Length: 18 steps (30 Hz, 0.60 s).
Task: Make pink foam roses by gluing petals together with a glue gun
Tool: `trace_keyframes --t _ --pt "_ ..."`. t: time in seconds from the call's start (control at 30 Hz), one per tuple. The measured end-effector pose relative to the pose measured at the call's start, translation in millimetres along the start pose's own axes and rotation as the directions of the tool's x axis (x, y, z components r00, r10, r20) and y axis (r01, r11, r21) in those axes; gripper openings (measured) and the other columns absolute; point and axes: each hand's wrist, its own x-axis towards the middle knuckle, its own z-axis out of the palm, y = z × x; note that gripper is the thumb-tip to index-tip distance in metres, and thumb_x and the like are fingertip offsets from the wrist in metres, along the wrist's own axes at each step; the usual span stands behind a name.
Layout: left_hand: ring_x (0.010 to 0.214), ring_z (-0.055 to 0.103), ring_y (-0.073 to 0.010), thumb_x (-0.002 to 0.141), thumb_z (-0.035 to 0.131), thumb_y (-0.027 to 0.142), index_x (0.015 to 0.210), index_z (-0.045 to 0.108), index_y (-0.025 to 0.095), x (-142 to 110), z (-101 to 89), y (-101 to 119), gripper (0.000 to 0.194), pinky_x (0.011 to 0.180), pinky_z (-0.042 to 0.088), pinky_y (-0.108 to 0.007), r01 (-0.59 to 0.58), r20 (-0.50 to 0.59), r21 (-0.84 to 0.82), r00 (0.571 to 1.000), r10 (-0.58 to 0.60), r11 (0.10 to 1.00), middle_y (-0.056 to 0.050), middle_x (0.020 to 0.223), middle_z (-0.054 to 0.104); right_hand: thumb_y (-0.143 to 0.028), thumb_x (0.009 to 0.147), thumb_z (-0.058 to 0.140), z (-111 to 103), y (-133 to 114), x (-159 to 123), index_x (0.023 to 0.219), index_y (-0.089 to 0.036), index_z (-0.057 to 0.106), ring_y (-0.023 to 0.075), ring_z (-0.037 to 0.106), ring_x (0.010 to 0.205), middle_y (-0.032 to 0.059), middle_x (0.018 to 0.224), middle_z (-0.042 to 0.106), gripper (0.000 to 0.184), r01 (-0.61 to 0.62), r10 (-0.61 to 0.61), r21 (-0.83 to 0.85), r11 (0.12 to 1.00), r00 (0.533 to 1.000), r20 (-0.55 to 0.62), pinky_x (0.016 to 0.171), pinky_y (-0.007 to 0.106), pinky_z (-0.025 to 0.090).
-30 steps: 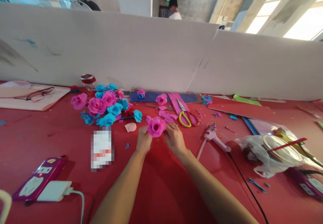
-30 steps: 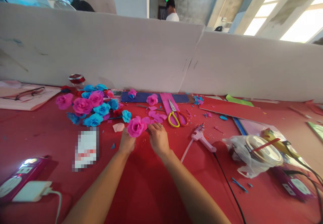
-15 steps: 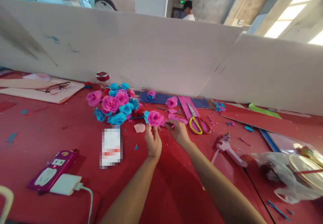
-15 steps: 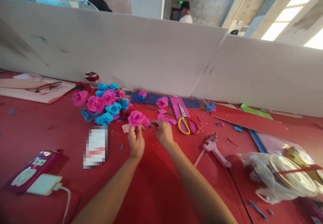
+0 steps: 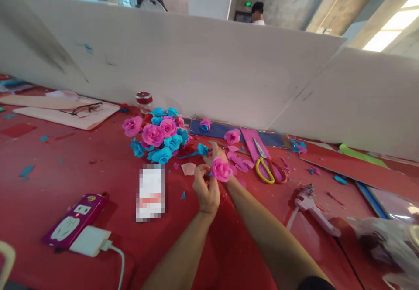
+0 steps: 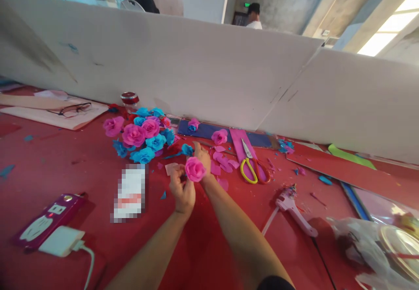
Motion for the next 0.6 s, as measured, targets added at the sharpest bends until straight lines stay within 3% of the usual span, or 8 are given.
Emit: trace_keyframes --t 0.13,0.23,0.33,0.47,0.53,0.6 --pt "0.094 0.057 -0.0225 0.076 0.06 0.027 0.083 0.061 0.02 19 -1.8 -8 0.011 0.088 0.041 -0.032 0.05 -0.12 0.006 0.992 -0.049 0.999 -0.006 0.086 0.064 -0.015 0.075 0.058 -47 6 -7 0.119 -0.019 0.053 0.0182 0.062 0.085 0.0067 0.1 0.066 0.045 0.052 -0.049 0.018 0.999 0.993 -0.111 0.08 0.03 0.048" --pt "0.103 0.055 -0.0228 0.076 0.061 0.031 0.085 0.063 0.019 31 -1.8 -19 0.015 0.091 0.039 -0.032 0.056 -0.138 -0.005 0.989 -0.056 0.998 -0.007 0.094 0.063 -0.015 0.074 0.06 -85 9 -20 0.119 -0.02 0.053 0.0182 0.062 0.081 0.0058 0.098 0.066 0.045 0.094 -0.094 -0.004 0.996 0.987 -0.134 0.078 0.031 0.048" --pt "0.086 0.056 -0.0179 0.072 0.062 0.024 0.077 0.064 0.02 30 -0.8 -28 0.007 0.079 0.042 -0.028 0.094 0.004 -0.011 0.996 -0.094 0.995 -0.002 0.083 0.061 -0.017 0.077 0.06 -113 8 -36 0.118 -0.021 0.054 0.019 0.062 0.085 0.0063 0.101 0.066 0.041 0.146 -0.152 -0.064 0.987 0.983 -0.098 0.08 0.032 0.047" --pt "0.055 0.043 -0.0119 0.066 0.062 0.019 0.059 0.057 0.019 18 1.9 -26 0.009 0.056 0.035 -0.024 0.226 0.205 -0.039 0.955 -0.214 0.973 0.005 0.053 0.044 -0.013 0.08 0.055 -134 0 -57 0.117 -0.023 0.057 0.0226 0.06 0.096 0.0079 0.108 0.065 0.038 0.233 -0.244 -0.174 0.957 0.969 -0.043 0.088 0.037 0.043" --pt "0.052 0.041 -0.0116 0.065 0.063 0.022 0.055 0.055 0.019 13 4.2 -21 0.013 0.053 0.034 -0.025 0.241 0.237 -0.055 0.946 -0.222 0.969 0.005 0.05 0.043 -0.011 0.079 0.055 -137 -4 -68 0.12 -0.025 0.056 0.0246 0.058 0.104 0.0086 0.115 0.063 0.043 0.263 -0.275 -0.176 0.949 0.96 -0.052 0.09 0.04 0.042" --pt "0.059 0.048 -0.0134 0.064 0.065 0.025 0.059 0.057 0.019 11 6.9 -15 0.012 0.058 0.038 -0.025 0.253 0.267 -0.106 0.939 -0.218 0.962 0.003 0.055 0.05 -0.011 0.076 0.059 -134 -6 -81 0.124 -0.026 0.052 0.0243 0.056 0.106 0.0093 0.122 0.057 0.052 0.232 -0.242 -0.083 0.969 0.959 -0.15 0.089 0.039 0.044"
